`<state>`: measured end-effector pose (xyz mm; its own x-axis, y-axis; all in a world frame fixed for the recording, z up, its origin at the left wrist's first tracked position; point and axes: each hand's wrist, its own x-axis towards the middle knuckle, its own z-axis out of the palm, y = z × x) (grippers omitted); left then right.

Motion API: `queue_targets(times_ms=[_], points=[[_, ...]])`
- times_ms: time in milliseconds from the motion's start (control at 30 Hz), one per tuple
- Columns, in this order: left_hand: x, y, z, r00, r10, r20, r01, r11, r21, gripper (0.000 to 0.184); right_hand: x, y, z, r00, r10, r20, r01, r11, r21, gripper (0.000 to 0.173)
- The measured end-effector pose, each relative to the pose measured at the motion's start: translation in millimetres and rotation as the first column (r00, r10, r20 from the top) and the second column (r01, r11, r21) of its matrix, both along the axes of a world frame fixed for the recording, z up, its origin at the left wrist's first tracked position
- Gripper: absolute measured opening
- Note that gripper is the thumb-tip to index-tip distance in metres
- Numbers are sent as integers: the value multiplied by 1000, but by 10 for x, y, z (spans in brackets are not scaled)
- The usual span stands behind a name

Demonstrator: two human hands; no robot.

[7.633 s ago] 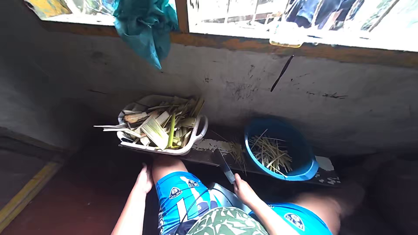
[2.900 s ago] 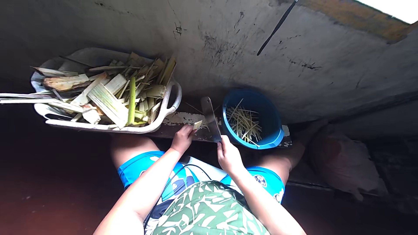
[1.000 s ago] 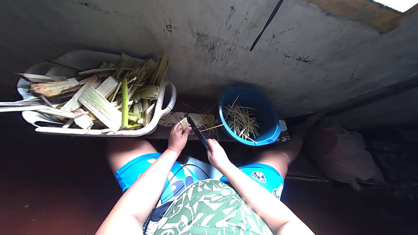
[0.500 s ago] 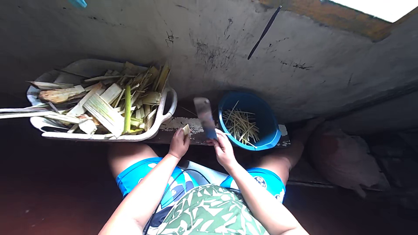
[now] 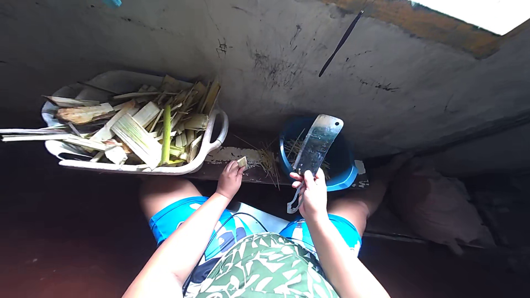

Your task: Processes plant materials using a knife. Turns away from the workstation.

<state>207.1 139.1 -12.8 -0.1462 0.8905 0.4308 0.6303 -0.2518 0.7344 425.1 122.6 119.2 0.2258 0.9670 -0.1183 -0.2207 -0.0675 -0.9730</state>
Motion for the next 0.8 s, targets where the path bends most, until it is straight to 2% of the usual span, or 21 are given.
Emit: queue_targets(times_ms=[67, 133, 200, 300, 367, 467, 667, 800], points=[[4, -7, 5, 1000, -2, -31, 2, 1000, 26, 27, -34, -40, -50, 989, 109, 103, -121, 985, 124, 37], [20, -8, 31, 998, -7, -68, 12, 998, 67, 25, -58, -67, -74, 928, 212, 307, -288, 930, 228, 31], [33, -5, 36, 995, -15, -100, 27, 993, 112, 23, -116, -116, -49, 793, 242, 559, -432, 870, 237, 30], [32, -4, 4, 993, -37, -115, 53, 989, 138, 22, -205, -206, 44, 540, 314, 781, -583, 809, 78, 38], [31, -8, 27, 991, -43, -129, 57, 992, 113, 21, -252, -236, 70, 427, 357, 831, -614, 789, -24, 39], [38, -16, 63, 985, -48, -163, 63, 994, 85, 21, -295, -249, 83, 336, 392, 857, -606, 786, -122, 41], [41, -17, 56, 984, -50, -172, 68, 993, 99, 19, -313, -247, 120, 279, 390, 878, -592, 789, -163, 40], [48, -13, 41, 985, -37, -171, 60, 989, 134, 19, -330, -250, 167, 277, 429, 860, -595, 779, -197, 38]])
